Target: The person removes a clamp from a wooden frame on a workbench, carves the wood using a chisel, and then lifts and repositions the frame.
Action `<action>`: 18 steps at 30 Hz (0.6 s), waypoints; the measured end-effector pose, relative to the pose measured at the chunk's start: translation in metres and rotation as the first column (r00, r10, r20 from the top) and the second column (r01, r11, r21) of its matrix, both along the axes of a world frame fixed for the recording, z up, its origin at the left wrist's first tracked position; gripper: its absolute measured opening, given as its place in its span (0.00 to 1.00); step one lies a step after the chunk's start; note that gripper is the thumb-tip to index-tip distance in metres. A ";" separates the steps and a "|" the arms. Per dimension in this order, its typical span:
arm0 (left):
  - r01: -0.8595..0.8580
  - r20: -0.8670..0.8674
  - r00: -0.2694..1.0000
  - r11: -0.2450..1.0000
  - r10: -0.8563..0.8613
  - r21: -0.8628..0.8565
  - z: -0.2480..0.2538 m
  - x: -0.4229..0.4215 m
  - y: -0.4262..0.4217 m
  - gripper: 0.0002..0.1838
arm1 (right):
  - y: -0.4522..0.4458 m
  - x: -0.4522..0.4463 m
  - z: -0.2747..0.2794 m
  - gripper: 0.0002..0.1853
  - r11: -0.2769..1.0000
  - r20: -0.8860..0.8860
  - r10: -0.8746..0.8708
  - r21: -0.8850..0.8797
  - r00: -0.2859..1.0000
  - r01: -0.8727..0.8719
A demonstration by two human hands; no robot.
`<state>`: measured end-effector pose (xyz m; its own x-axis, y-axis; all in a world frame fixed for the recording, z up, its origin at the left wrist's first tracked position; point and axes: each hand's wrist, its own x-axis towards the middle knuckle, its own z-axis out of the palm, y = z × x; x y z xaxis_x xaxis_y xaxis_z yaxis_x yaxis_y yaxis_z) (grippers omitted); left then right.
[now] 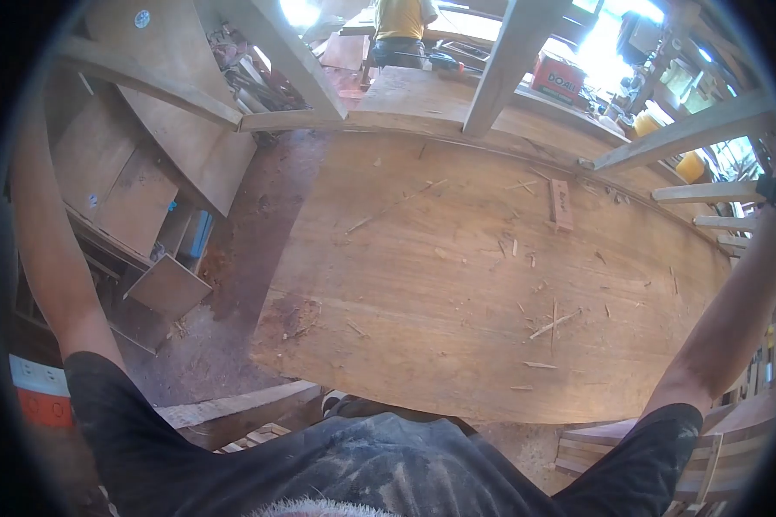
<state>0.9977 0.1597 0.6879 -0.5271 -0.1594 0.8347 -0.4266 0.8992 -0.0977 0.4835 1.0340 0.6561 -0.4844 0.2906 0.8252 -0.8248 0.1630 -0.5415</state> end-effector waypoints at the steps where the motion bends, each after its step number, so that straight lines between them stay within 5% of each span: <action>1: 0.004 0.000 1.000 1.000 -0.004 0.004 -0.002 -0.001 -0.003 0.31 | -0.005 -0.006 0.002 0.33 1.000 0.002 -0.003 0.011 1.000 0.003; 11: 0.054 0.009 0.998 0.998 -0.055 0.037 -0.019 -0.012 -0.036 0.30 | -0.050 -0.053 -0.047 0.34 0.995 0.064 -0.091 0.056 0.994 0.088; 15: 0.076 0.009 0.997 0.996 -0.077 0.039 -0.021 -0.026 -0.038 0.30 | -0.049 -0.059 -0.086 0.34 0.913 -0.050 -0.317 0.255 0.947 0.319; 18: 0.083 0.004 0.996 0.995 -0.084 0.049 -0.024 -0.031 -0.039 0.29 | -0.051 -0.064 -0.096 0.34 0.937 -0.008 -0.301 0.185 0.954 0.297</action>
<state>0.9667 0.1202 0.6638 -0.5453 -0.1551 0.8238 -0.3494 0.9354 -0.0551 0.4190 0.9826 0.5601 -0.4156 0.2703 0.8684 -0.7116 0.4981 -0.4956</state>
